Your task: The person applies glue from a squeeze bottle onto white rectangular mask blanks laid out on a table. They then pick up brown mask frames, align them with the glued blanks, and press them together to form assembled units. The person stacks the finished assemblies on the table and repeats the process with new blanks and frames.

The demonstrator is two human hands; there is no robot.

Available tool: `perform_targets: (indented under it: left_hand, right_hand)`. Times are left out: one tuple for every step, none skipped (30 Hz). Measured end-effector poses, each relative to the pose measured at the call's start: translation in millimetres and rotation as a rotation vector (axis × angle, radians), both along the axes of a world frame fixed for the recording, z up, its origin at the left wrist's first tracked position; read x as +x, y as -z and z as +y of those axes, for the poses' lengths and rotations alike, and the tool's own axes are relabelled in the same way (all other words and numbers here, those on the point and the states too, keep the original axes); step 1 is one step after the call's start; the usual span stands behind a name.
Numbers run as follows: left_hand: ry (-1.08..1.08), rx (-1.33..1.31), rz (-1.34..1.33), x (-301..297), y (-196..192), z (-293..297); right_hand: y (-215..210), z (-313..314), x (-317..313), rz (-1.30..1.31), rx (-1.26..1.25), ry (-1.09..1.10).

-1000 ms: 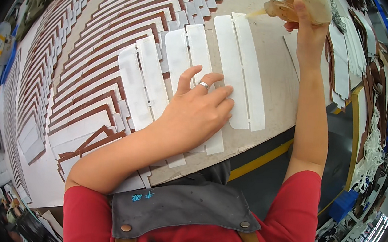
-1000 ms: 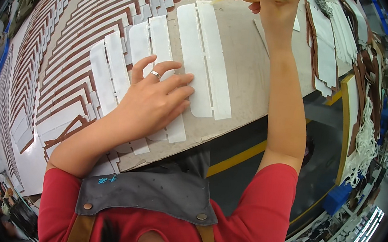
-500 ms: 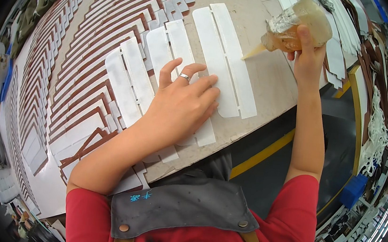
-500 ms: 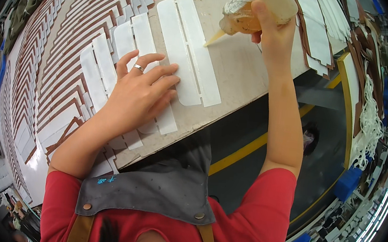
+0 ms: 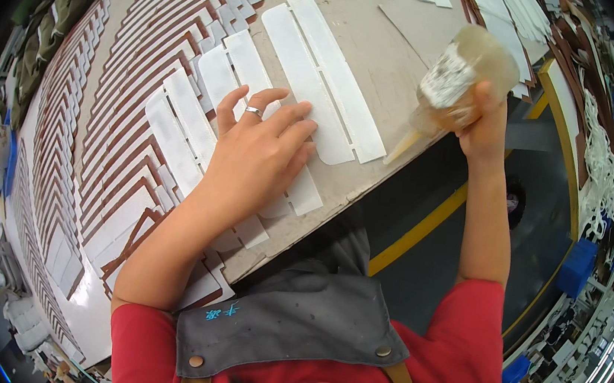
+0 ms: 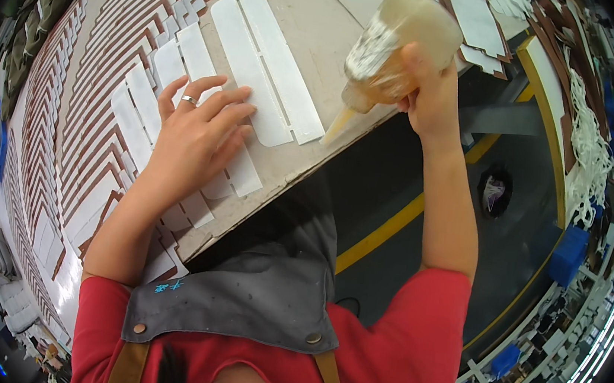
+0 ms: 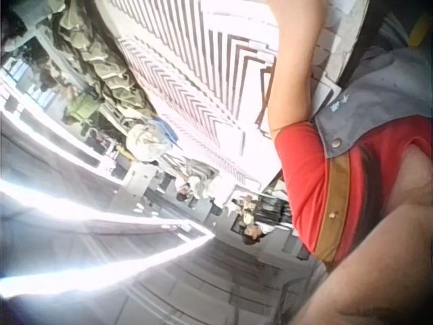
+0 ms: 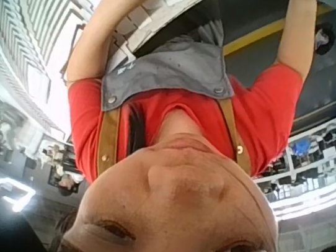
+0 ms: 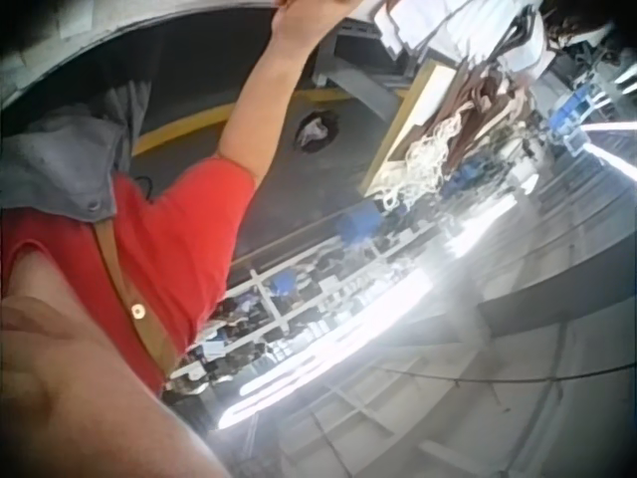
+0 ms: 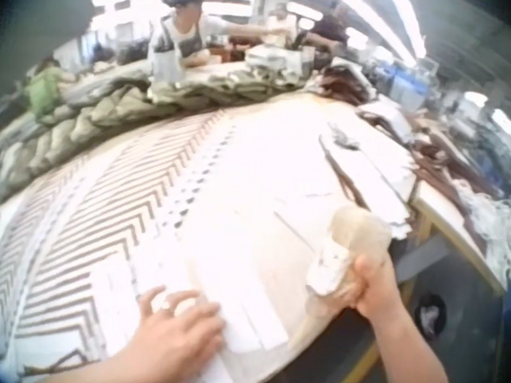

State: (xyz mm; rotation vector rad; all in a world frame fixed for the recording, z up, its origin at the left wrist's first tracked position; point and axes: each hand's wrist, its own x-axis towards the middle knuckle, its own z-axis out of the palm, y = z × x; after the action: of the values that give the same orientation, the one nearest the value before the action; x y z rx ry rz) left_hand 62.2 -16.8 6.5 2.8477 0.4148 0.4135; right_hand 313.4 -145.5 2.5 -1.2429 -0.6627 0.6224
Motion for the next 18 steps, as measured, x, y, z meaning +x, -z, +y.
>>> perform_targets:
  left_hand:
    - [-0.005,0.002,0.003,0,0,0]
    - [-0.011,0.002,0.008,-2,0,0]
    - [-0.014,0.002,0.013,-4,-1,0]
    - [-0.019,0.002,0.019,-5,-1,0]
    - [-0.003,-0.005,0.030,-5,-3,1]
    - [0.015,-0.009,0.043,-4,-5,3]
    - [0.035,-0.013,0.056,-4,-8,3]
    - [0.018,-0.008,0.053,-4,-10,1]
    - [0.014,-0.005,0.039,-2,-12,-1]
    - [0.019,-0.001,0.025,0,-15,-3]
    - [0.013,-0.027,0.023,0,-20,-3]
    - [0.032,-0.056,0.016,-3,-25,-3]
    - [0.041,-0.010,0.008,-7,-27,-2]
    - [0.051,0.041,0.005,-13,-31,-1]
    - [-0.017,0.071,0.060,-26,-45,-3]
    - [-0.049,0.050,0.084,-41,-49,2]
    - [-0.083,0.127,0.092,-58,-47,8]
    - [-0.136,0.126,0.163,-69,-51,12]
  right_hand:
    - [-4,0,2,0.107,0.034,0.019]
    - [-8,2,3,0.214,0.071,0.036]
    - [-19,4,9,0.317,0.113,0.053]
    - [-28,7,16,0.421,0.155,0.068]
    - [-34,4,31,0.377,0.200,-0.068]
    - [-42,3,44,0.333,0.247,-0.203]
    - [-51,3,52,0.395,0.322,-0.134]
    - [-50,4,65,0.357,0.354,-0.201]
    - [-52,3,79,0.305,0.382,-0.255]
    - [-55,-9,90,0.249,0.409,-0.301]
    - [-65,-7,78,0.258,0.284,-0.210]
    - [-73,6,58,0.266,0.162,-0.091]
    - [-64,7,58,0.164,0.079,-0.049]
    - [-52,9,59,0.074,0.001,-0.015]
    - [-54,23,52,-0.046,-0.167,-0.106]
    - [-66,32,36,-0.144,-0.167,-0.270]
    - [-71,41,25,-0.355,-0.408,-0.188]
    - [-77,44,11,-0.553,-0.608,-0.138]
